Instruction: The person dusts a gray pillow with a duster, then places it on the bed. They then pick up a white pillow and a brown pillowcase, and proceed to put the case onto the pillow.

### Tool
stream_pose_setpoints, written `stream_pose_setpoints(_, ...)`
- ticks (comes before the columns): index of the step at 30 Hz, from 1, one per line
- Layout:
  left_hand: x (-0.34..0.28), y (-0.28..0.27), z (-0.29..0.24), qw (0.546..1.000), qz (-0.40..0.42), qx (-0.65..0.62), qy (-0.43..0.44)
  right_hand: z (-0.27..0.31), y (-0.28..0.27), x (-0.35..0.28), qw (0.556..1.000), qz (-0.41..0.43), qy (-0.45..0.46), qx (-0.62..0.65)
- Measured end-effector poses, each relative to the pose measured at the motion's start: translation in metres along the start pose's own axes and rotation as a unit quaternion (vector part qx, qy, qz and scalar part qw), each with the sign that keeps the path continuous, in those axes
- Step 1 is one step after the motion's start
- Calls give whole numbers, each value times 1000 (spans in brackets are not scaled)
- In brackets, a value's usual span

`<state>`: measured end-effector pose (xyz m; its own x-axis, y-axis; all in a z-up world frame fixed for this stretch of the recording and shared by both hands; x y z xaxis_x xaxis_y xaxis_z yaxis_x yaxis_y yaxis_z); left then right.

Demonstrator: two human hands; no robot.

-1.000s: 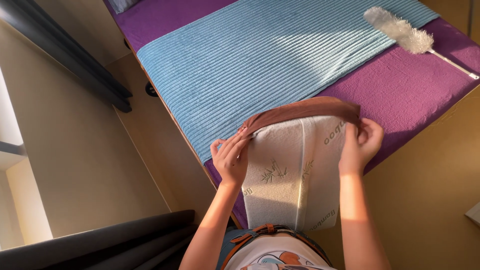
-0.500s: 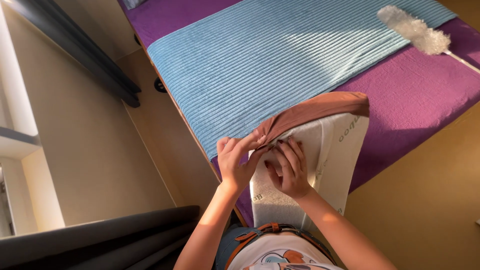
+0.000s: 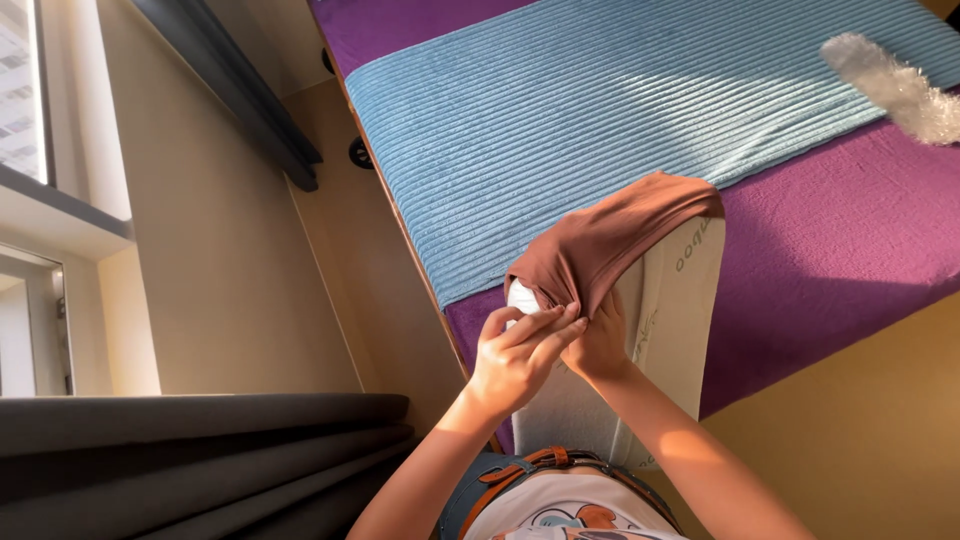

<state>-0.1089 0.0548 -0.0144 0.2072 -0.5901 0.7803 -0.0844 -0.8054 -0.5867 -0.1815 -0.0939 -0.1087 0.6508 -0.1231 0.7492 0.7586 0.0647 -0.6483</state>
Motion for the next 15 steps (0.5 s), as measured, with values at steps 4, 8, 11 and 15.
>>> stream_pose_setpoints(4,-15,-1,-2,998,39,-33,-29,-10,22,-9,991,117,61,-2)
stream_pose_setpoints(8,-34,-2,5,999,32,-5,-22,0,-3,24,994,101,30,34)
stream_pose_setpoints(11,-43,-5,14,999,30,-4,-32,11,-14,41,976,124,115,136)
stream_pose_setpoints(15,-54,-3,32,997,61,-17,-46,1,-19,16,988,100,23,118)
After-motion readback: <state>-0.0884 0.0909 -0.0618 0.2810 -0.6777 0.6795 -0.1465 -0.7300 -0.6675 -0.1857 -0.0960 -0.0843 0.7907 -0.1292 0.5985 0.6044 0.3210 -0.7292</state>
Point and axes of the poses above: each hand's wrist, its own x-axis towards the middle knuckle, its own y-axis out of the palm, z = x × y, the point moved 1 cm from there along x, towards the middle knuckle, and after that the axes turned 5 degrees about -y, right-handed, at the moved point
